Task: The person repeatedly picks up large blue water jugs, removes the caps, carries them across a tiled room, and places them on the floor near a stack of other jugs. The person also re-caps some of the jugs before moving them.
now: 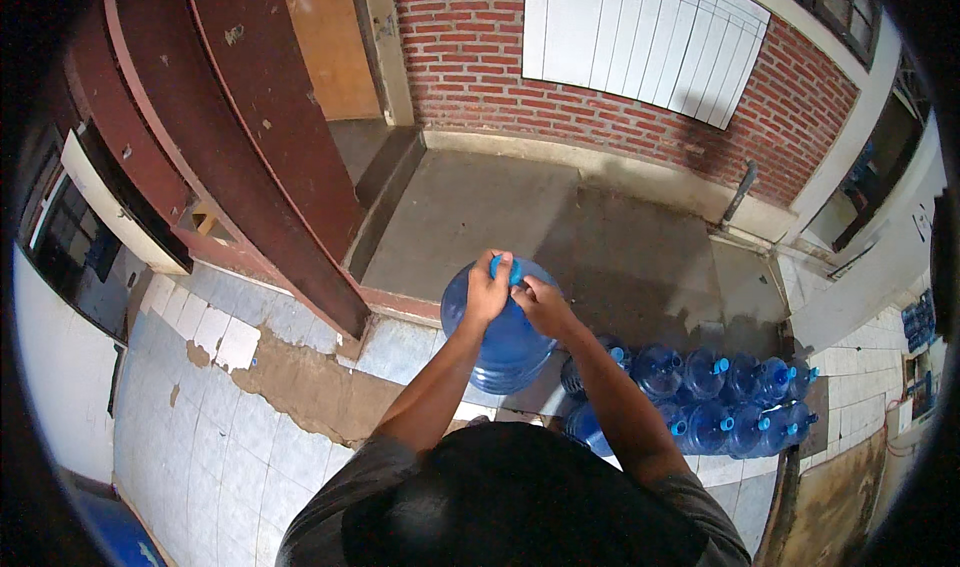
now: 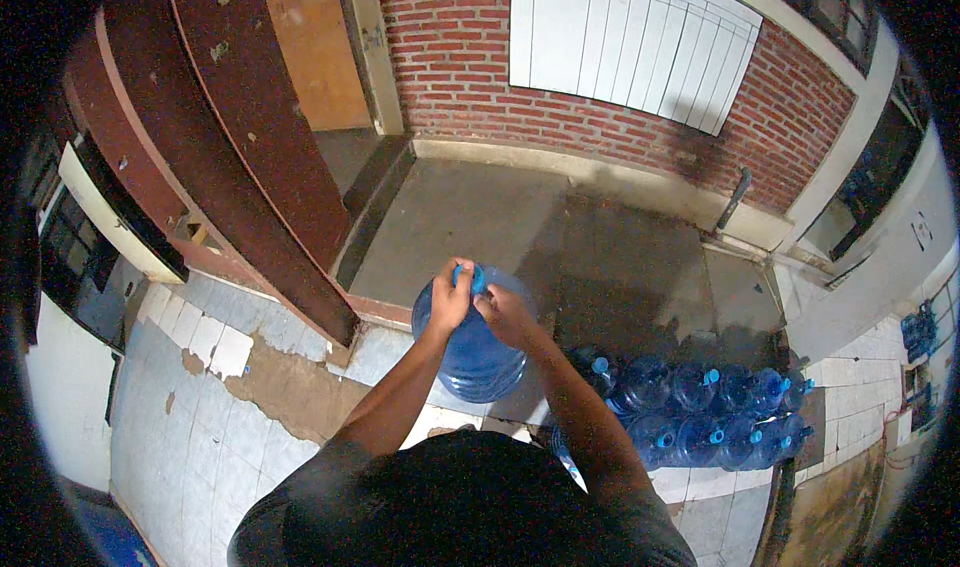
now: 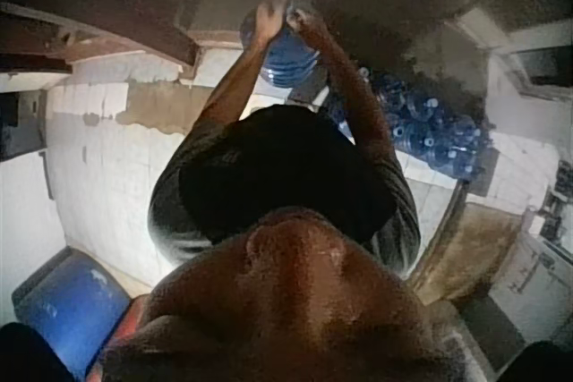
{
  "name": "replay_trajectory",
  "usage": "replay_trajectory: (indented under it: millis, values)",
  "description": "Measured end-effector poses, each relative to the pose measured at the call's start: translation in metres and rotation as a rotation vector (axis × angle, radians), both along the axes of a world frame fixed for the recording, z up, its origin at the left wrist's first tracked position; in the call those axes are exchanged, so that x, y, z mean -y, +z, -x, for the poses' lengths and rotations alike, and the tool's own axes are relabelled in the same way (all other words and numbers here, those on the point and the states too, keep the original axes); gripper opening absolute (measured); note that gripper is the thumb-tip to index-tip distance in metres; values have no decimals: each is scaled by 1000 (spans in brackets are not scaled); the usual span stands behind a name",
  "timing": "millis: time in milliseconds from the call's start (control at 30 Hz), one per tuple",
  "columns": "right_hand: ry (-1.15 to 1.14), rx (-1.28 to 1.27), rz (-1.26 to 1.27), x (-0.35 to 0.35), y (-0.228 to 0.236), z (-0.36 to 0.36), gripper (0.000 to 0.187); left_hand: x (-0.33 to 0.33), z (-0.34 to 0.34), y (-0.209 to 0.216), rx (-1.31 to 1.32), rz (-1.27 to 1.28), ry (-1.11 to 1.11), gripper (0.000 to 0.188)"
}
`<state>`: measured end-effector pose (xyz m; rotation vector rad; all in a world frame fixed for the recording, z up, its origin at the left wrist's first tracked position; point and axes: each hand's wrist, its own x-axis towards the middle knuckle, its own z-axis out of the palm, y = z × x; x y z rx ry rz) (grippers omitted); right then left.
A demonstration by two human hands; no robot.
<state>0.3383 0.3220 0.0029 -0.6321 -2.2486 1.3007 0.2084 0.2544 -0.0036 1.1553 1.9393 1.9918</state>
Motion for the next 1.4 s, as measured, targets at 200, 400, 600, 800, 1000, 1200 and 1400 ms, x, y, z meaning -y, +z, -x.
replay_trajectory:
  millis: [200, 400, 600, 800, 1000, 1200, 1400]
  values:
    - [-85, -260, 72, 11, -7, 13, 25, -5, -4, 4, 69, 6, -2, 41]
    - [-145, -302, 51, 21, 29, 2, 25, -13, -10, 27, 134, -96, -124, 33]
    - [-120, -303, 109, -16, 29, -12, 23, 2, 30, 49, -2, 250, -849, 61]
    - [-321, -250, -408, -18, 44, -17, 14, -16, 6, 16, -268, 239, -434, 35]
    - [-284, -200, -443, 21, 45, -44, 13, -20, 1, 28, -435, 209, -125, 37]
    - [-195, -111, -374, -5, 93, -55, 34, -19, -7, 51, -626, 349, -61, 51]
    - [-208, -357, 542, 23, 78, -46, 35, -15, -27, 58, -673, 470, 90, 72]
